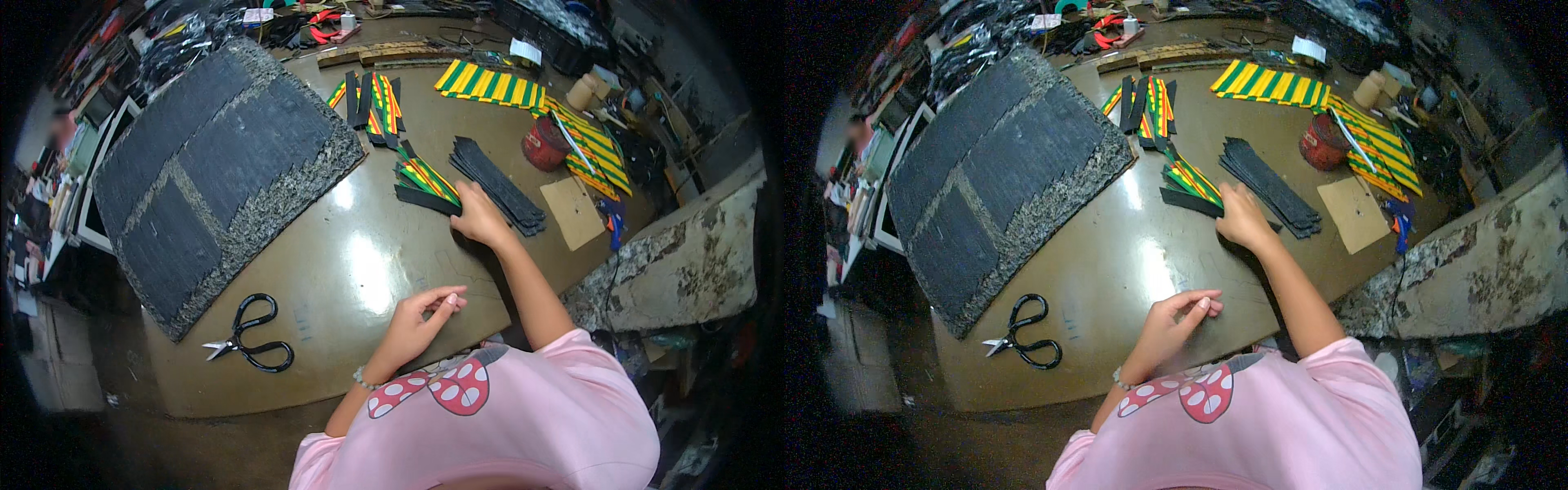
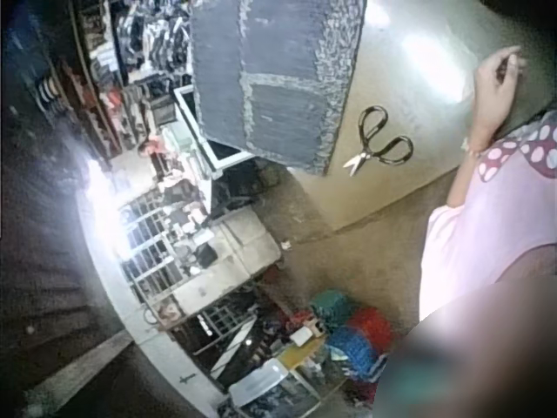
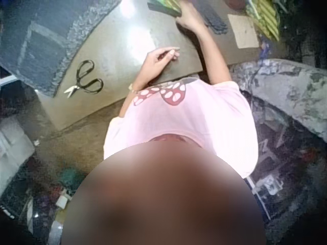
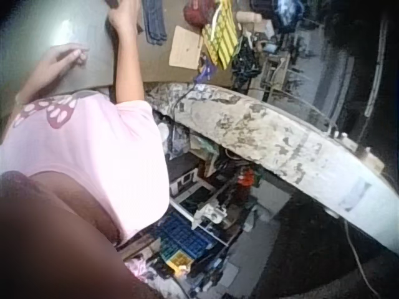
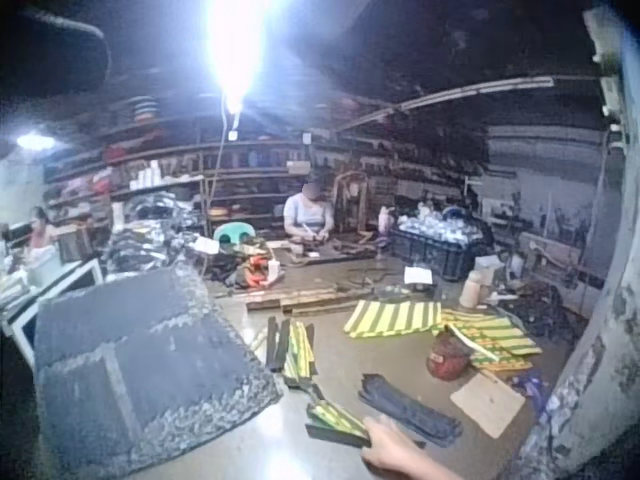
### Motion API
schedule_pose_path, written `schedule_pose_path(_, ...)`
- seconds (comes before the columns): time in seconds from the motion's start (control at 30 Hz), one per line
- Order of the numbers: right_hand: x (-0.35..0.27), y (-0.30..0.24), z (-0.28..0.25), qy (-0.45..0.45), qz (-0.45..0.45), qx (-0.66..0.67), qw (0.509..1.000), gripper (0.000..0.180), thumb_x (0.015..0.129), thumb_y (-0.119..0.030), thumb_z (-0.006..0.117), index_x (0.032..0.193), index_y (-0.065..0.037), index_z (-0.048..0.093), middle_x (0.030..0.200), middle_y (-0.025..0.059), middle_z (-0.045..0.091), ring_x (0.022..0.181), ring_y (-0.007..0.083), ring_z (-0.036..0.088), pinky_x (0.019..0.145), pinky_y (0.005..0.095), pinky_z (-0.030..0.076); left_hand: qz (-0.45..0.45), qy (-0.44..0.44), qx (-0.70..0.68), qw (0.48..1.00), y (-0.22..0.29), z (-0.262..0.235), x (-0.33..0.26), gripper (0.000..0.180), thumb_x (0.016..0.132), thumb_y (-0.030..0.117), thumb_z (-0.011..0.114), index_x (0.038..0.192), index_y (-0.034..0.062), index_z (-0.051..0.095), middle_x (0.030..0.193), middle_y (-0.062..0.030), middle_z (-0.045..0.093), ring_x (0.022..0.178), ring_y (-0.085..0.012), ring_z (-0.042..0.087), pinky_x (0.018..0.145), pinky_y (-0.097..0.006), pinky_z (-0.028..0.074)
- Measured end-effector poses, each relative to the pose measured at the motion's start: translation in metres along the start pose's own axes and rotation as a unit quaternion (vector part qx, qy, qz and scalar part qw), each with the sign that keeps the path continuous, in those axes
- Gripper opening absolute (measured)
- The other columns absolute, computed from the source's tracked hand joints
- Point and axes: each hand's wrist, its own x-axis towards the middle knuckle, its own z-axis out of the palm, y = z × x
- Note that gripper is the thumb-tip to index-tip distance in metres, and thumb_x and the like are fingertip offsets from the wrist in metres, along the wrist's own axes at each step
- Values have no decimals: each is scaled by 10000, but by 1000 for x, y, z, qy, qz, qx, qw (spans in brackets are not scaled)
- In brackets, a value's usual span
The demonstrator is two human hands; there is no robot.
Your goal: The person assembles a stack of green and yellow striped fabric pieces by placing black fabric strips on top of them. They align and press each strip into place, building a layered stack on the work table.
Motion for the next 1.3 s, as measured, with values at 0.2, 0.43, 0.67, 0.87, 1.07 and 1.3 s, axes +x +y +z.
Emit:
schedule_pose_path(0.2,-2,24,-21,-120,88,133,980,623,642,-155,837,1149,39,531,1053,212,632,1045,323,603,945,367,465,62,16,38,997,7,-1,-6,258,989,145,567,1185,4,661,1008,-117,719,919,-152,675,811,-272,511)
schedule_pose_path(0.43,94,-22,-68,-169,14,404,899,620,729,-203,856,1231,-21,541,991,30,624,879,109,590,795,275,498,71,80,83,991,13,-9,-3,238,977,128,578,1163,15,674,985,-123,722,845,-172,662,772,-283,503)
schedule_pose_path(0.67,277,2,-8,88,114,141,980,1109,830,-681,612,1536,21,124,1528,309,265,1336,423,414,1078,501,380,33,87,129,987,12,-11,-2,249,979,144,573,1170,21,673,1020,-123,727,897,-182,681,818,-289,511)
schedule_pose_path(0.87,346,79,7,24,186,-103,977,614,909,-409,603,1378,-24,516,1476,260,405,1335,420,436,1086,535,349,-9,110,104,988,9,-20,1,251,982,149,578,1170,11,671,1034,-126,725,950,-186,681,862,-289,505)
schedule_pose_path(1.07,378,109,-20,1,69,-180,981,314,871,-77,518,1122,-2,691,1224,240,633,1124,403,623,926,481,516,-47,136,57,988,8,-20,2,259,995,148,565,1179,-8,660,1053,-138,725,991,-171,675,897,-288,497)
schedule_pose_path(1.3,294,88,-197,5,74,103,992,185,882,-159,546,904,5,629,884,176,706,858,337,695,737,434,566,-16,174,61,983,-10,-20,1,322,1002,201,565,1208,-37,634,1060,-134,722,1006,-171,663,911,-299,494)
